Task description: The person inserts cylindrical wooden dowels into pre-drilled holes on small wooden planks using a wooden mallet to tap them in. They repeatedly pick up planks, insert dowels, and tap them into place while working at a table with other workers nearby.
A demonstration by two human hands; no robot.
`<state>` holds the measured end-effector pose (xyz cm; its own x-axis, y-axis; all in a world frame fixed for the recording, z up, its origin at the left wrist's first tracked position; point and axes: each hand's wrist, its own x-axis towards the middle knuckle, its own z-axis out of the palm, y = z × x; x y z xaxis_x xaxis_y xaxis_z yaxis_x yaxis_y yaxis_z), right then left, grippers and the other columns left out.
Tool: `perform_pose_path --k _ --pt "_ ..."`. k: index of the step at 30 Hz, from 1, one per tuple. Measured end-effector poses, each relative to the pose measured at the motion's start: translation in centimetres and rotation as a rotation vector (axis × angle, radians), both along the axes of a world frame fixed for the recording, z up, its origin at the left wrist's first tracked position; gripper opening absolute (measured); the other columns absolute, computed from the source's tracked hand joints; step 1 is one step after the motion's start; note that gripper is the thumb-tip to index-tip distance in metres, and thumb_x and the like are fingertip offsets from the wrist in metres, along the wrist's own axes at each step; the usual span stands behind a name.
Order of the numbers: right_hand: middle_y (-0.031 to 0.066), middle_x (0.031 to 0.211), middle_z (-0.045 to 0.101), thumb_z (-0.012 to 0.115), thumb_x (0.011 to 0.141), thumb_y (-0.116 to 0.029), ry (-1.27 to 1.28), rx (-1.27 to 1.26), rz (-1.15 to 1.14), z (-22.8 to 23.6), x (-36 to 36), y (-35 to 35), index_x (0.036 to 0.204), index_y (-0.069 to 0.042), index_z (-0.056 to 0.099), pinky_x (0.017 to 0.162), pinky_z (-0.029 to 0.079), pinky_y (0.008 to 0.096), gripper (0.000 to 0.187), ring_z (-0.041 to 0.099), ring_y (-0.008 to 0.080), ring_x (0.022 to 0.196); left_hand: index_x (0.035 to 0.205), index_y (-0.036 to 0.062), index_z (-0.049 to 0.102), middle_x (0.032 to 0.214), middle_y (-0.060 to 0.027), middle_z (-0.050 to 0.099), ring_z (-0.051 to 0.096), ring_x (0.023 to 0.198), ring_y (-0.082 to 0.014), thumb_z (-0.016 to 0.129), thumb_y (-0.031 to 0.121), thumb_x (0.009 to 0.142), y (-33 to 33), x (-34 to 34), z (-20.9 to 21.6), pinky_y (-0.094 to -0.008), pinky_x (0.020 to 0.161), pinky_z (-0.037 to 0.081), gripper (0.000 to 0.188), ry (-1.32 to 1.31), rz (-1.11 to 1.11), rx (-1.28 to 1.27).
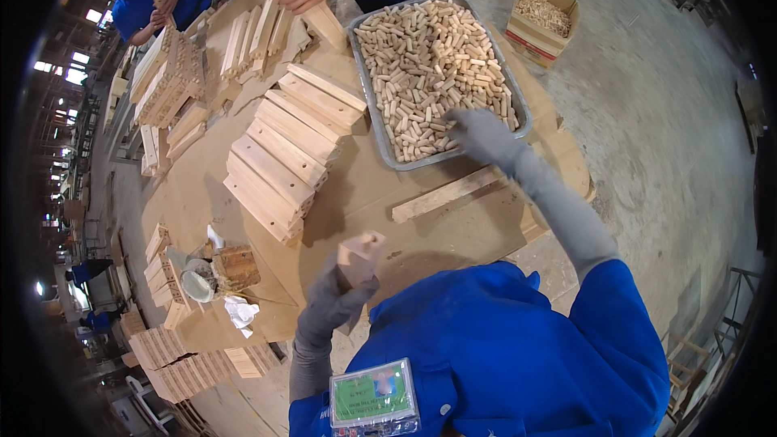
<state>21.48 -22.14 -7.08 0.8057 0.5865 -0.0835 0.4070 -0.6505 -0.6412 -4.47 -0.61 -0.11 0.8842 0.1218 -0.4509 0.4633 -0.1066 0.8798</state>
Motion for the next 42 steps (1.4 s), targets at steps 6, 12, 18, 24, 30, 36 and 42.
perform_pose_path --k 6,12,18,24,30,36,42 --pt "0.0210 0.095 0.062 0.054 0.083 -0.020 0.022 -0.262 -0.049 -5.5 3.7 0.1 0.096 -0.001 0.059 0.082 0.045 0.0460 0.024 0.059 0.0362 0.095 0.132 0.0002 0.038 0.106 -0.0122 0.056 0.058 0.083 -0.0159 0.060 0.004 0.076 -0.1 0.9 0.7 -0.0309 0.070 0.052 0.060 -0.139 0.134 -0.224" --pt "0.0187 0.089 0.063 0.054 0.078 -0.016 -0.192 -0.158 -0.067 -3.4 3.1 -0.5 0.093 -0.003 0.061 0.079 0.047 0.0451 0.021 0.060 0.0360 0.089 0.122 -0.0010 0.047 0.095 -0.0092 0.056 0.060 0.069 -0.0147 0.060 -0.007 0.069 -0.1 1.5 -0.1 -0.0273 0.056 0.052 0.054 -0.079 -0.010 0.099" --pt "0.0169 0.092 0.065 0.056 0.076 -0.016 -0.109 -0.345 0.008 -3.2 2.6 -0.5 0.090 -0.007 0.063 0.079 0.048 0.0436 0.019 0.062 0.0333 0.090 0.109 0.0021 0.056 0.091 -0.0042 0.060 0.057 0.081 -0.0105 0.077 0.012 0.066 -0.6 0.8 0.0 -0.0261 0.070 0.049 0.048 -0.047 0.074 0.016" --pt "0.0173 0.090 0.064 0.059 0.077 -0.020 -0.168 -0.104 -0.104 -6.9 2.6 -0.6 0.089 -0.004 0.061 0.078 0.047 0.0455 0.020 0.060 0.0349 0.088 0.112 0.0028 0.056 0.095 -0.0037 0.061 0.058 0.084 -0.0109 0.076 0.012 0.067 -1.3 0.0 0.2 -0.0263 0.073 0.049 0.050 -0.114 0.051 0.032" --pt "0.0108 0.084 0.065 0.061 0.081 -0.017 0.228 0.163 -0.025 4.1 -1.7 -0.5 0.100 -0.002 0.062 0.065 0.050 0.0320 0.024 0.063 0.0193 0.072 0.111 0.0016 0.056 0.092 -0.0051 0.060 0.058 0.080 -0.0122 0.075 0.006 0.062 -1.1 -0.6 0.3 -0.0262 0.070 0.049 0.052 -0.183 0.012 0.118" --pt "0.0042 0.079 0.062 0.064 0.083 -0.020 0.913 0.583 0.392 10.2 -9.5 0.6 0.101 0.000 0.062 0.055 0.046 0.0243 0.027 0.056 0.0090 0.061 0.112 0.0041 0.057 0.094 -0.0040 0.061 0.058 0.085 -0.0135 0.079 0.011 0.060 -1.5 -0.4 1.7 -0.0284 0.077 0.047 0.057 -0.355 -0.191 0.311" --pt "0.0123 0.084 0.063 0.059 0.086 -0.020 0.271 0.507 0.646 10.6 -11.0 0.6 0.099 -0.003 0.061 0.067 0.049 0.0355 0.021 0.062 0.0277 0.076 0.111 0.0021 0.057 0.099 -0.0127 0.060 0.063 0.082 -0.0287 0.079 0.024 0.068 -1.5 -0.4 3.0 -0.0348 0.068 0.052 0.053 -0.293 -0.281 0.287"
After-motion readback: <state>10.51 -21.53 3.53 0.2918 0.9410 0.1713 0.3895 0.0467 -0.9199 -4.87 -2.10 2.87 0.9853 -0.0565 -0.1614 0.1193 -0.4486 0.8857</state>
